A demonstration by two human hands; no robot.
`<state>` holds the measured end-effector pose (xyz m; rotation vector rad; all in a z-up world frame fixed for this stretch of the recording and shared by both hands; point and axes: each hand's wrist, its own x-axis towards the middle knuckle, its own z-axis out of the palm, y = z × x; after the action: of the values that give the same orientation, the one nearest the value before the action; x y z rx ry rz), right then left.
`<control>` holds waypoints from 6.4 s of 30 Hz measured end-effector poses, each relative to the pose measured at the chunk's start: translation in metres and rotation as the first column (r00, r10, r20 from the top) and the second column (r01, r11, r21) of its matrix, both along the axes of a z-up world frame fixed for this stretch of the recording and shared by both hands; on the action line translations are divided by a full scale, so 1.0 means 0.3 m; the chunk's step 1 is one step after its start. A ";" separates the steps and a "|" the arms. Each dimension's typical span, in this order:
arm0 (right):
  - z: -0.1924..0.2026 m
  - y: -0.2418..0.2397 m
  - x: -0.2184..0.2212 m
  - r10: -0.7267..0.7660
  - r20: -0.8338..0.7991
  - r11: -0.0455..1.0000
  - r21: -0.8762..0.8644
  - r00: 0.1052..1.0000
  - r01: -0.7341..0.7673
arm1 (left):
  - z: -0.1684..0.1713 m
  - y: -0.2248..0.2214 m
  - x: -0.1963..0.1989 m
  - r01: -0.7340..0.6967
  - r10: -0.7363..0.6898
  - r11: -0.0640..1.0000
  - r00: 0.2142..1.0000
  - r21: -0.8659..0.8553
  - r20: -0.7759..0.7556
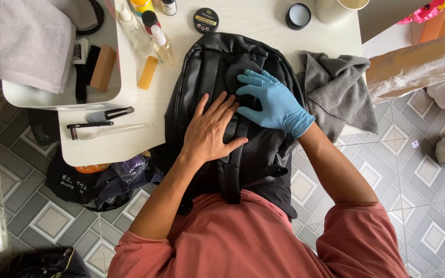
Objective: Polishing and cleaning a black backpack using a sponge and cleaning agents at a polishing station.
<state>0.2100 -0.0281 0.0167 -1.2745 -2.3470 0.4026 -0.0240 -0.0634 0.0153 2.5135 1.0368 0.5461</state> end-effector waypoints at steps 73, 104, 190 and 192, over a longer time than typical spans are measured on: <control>-0.117 0.451 0.430 -0.610 0.067 0.644 0.623 0.790 0.444 | -0.012 -0.016 -0.033 -0.050 0.050 0.997 0.999 0.065 0.003; -0.048 0.444 0.444 -0.658 -0.508 0.736 -0.278 0.556 0.618 | -0.027 -0.012 -0.038 -0.060 0.062 0.990 0.998 0.127 -0.014; -0.074 -0.258 0.031 0.516 0.121 0.783 0.334 0.848 -0.525 | 0.027 -0.122 -0.098 -0.078 0.040 0.958 0.989 -0.275 -0.141; -0.067 -0.183 0.086 0.344 0.190 0.837 0.381 0.920 -0.392 | 0.021 -0.126 -0.100 -0.072 0.044 0.955 0.994 -0.289 -0.103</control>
<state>0.2358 -0.0829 -0.0033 -0.6595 -2.5940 -0.0650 -0.0540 -0.1013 0.0215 2.2716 1.1381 0.2668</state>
